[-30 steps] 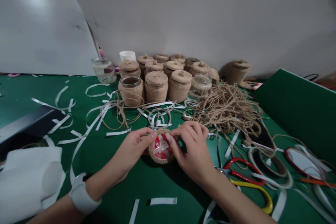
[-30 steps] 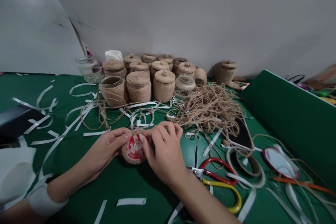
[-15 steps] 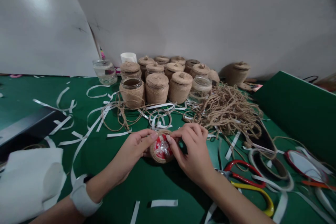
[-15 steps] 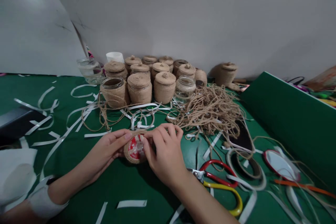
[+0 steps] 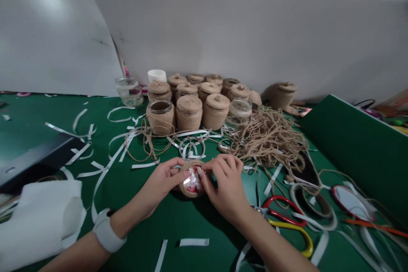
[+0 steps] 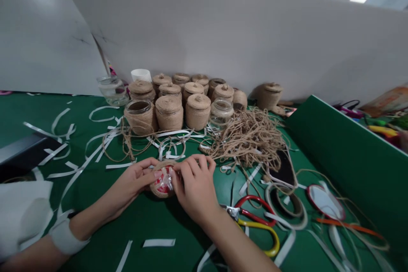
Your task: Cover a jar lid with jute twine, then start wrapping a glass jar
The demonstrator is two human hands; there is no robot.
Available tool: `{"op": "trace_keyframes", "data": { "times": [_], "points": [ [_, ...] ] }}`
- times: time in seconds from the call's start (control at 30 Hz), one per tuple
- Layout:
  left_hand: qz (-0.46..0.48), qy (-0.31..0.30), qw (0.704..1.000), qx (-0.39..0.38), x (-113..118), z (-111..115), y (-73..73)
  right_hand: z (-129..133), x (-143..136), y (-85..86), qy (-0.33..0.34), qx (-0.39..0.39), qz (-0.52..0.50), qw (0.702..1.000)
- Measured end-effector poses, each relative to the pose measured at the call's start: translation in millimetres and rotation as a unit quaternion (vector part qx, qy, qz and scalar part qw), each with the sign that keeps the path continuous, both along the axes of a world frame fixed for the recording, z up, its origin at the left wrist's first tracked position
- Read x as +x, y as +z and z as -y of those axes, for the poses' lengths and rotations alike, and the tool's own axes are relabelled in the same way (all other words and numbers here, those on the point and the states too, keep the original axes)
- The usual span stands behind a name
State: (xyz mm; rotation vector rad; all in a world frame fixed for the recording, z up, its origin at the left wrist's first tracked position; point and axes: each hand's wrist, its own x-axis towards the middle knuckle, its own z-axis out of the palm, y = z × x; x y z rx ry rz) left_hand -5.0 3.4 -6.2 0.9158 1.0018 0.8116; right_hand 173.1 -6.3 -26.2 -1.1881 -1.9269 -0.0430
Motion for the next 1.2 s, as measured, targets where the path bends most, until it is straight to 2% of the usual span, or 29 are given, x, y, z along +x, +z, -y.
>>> {"op": "trace_keyframes", "data": {
  "times": [0.13,0.47,0.73,0.83,0.97,1.1,1.2],
  "points": [
    [-0.002,0.010,1.000,0.014,-1,-3,-0.3,-1,0,0.0,0.001,0.000,-0.004,1.000],
    [-0.008,-0.012,1.000,-0.002,-3,-5,-3.2,-1,1,-4.0,0.007,-0.055,-0.010,0.998],
    [-0.017,-0.019,1.000,-0.002,-3,-9,-3.2,0,0,-3.3,0.022,-0.068,-0.002,0.997],
    [-0.025,-0.018,0.999,-0.004,-3,-10,-2.3,-2,1,1.5,0.027,-0.092,0.026,0.995],
    [-0.036,0.018,0.999,-0.012,-2,-6,0.2,-4,10,16.1,0.019,-0.132,0.025,0.991],
    [-0.047,0.029,0.998,-0.002,-2,-2,1.7,1,13,28.2,-0.016,-0.159,0.003,0.987],
    [-0.045,0.018,0.999,0.015,-2,-1,1.9,8,6,29.5,-0.052,-0.163,-0.013,0.985]
  ]
}}
